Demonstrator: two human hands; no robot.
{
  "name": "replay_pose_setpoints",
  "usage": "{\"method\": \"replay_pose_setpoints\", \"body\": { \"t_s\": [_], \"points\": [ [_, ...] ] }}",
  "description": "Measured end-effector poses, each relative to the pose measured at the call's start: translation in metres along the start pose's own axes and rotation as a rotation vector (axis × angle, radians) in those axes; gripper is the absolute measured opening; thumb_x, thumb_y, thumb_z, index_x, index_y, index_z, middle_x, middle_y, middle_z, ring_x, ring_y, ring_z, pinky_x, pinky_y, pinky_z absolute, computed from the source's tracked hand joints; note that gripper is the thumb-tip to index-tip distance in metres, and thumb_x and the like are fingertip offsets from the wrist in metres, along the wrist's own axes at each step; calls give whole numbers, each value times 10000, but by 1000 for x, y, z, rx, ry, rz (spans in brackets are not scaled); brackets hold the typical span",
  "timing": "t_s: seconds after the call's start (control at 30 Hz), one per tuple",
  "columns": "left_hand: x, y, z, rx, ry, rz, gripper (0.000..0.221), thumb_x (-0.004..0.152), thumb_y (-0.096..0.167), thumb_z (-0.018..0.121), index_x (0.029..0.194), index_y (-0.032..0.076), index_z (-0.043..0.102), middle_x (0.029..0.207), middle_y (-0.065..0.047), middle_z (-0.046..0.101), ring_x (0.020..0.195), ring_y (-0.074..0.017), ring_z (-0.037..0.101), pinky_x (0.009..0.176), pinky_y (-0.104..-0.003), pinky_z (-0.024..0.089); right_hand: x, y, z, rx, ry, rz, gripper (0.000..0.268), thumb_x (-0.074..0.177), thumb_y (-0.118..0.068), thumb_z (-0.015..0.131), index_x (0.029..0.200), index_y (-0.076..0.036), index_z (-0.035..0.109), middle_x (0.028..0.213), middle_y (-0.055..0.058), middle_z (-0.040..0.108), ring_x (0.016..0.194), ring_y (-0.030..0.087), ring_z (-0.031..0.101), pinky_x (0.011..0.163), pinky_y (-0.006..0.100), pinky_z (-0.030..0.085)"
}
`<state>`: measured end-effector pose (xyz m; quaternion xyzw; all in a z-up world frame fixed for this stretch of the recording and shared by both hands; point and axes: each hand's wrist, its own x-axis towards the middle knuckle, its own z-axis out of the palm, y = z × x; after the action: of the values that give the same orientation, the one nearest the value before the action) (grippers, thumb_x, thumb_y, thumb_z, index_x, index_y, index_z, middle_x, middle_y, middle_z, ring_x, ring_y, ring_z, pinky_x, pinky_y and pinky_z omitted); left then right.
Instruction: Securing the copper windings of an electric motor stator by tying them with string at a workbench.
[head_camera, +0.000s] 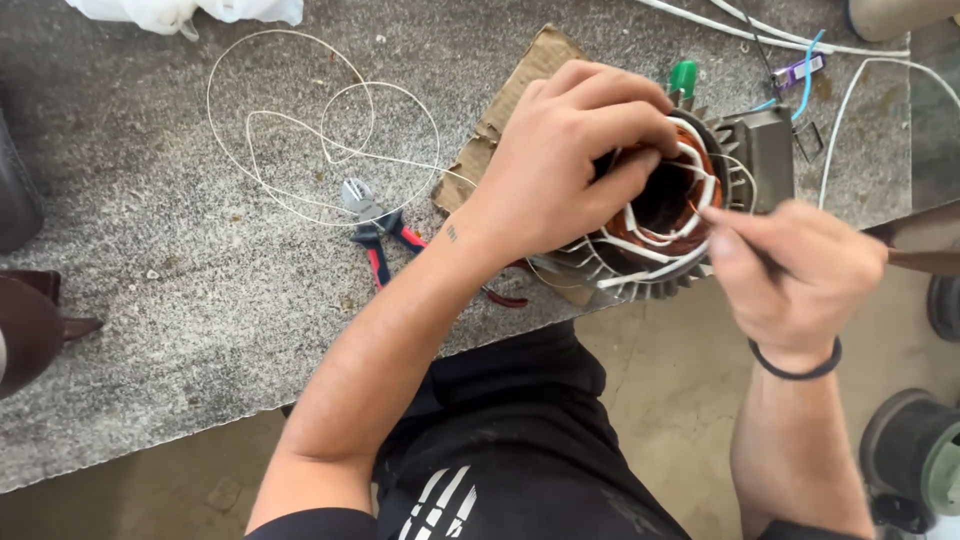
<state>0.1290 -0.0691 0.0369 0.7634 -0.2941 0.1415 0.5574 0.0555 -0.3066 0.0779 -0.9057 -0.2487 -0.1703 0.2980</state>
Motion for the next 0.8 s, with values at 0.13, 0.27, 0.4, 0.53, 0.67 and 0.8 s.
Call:
{"method": "replay_pose_setpoints", "body": {
  "t_s": [0.13, 0.27, 0.4, 0.53, 0.67, 0.8],
  "points": [
    [12, 0, -5, 89, -74, 51, 142, 934, 170, 619, 973, 237, 739, 1120, 42, 677, 1082, -252, 558, 815, -445, 388, -31, 3, 4, 13, 132, 67, 374, 1009, -139, 654, 948, 219, 742, 824, 329, 684, 638, 328, 581, 605, 364, 390],
    [19, 1, 3, 193, -81, 175, 118, 787, 187, 641, 811, 249, 738, 1057, 41, 647, 1014, -264, 535, 846, -478, 365, -8, -16, 2, -108, 119, 29, 369, 1086, -111, 648, 988, 212, 796, 813, 288, 697, 701, 325, 619, 658, 383, 415],
    [23, -2, 20, 257, -109, 311, 144, 763, 346, 719, 656, 251, 733, 909, 38, 615, 972, -280, 546, 844, -509, 352, 22, -34, 5, -208, -10, 49, 287, 1094, -75, 728, 944, 154, 815, 653, 175, 483, 596, 248, 412, 608, 373, 271],
    [34, -12, 17, 277, -131, 290, 164, 781, 357, 777, 665, 243, 756, 848, 44, 611, 891, -286, 541, 808, -525, 375, 35, -22, -7, -203, -92, -26, 297, 1173, -35, 706, 1049, 209, 823, 859, 270, 690, 735, 312, 567, 686, 412, 380],
    [34, -4, 20, 493, -257, 222, 195, 830, 362, 693, 735, 223, 791, 890, 38, 655, 990, -283, 574, 846, -538, 417, 28, 12, -32, -209, -278, 148, 223, 1226, 52, 782, 1416, 165, 755, 1181, 270, 602, 958, 303, 579, 878, 396, 477],
    [40, 9, 32, 656, -325, 175, 207, 853, 257, 604, 807, 277, 804, 952, -15, 698, 1004, -290, 582, 820, -491, 440, 27, 24, -37, -247, -348, 215, 112, 1245, 25, 827, 1313, 110, 801, 1070, 228, 707, 930, 269, 632, 832, 366, 478]
  ]
}}
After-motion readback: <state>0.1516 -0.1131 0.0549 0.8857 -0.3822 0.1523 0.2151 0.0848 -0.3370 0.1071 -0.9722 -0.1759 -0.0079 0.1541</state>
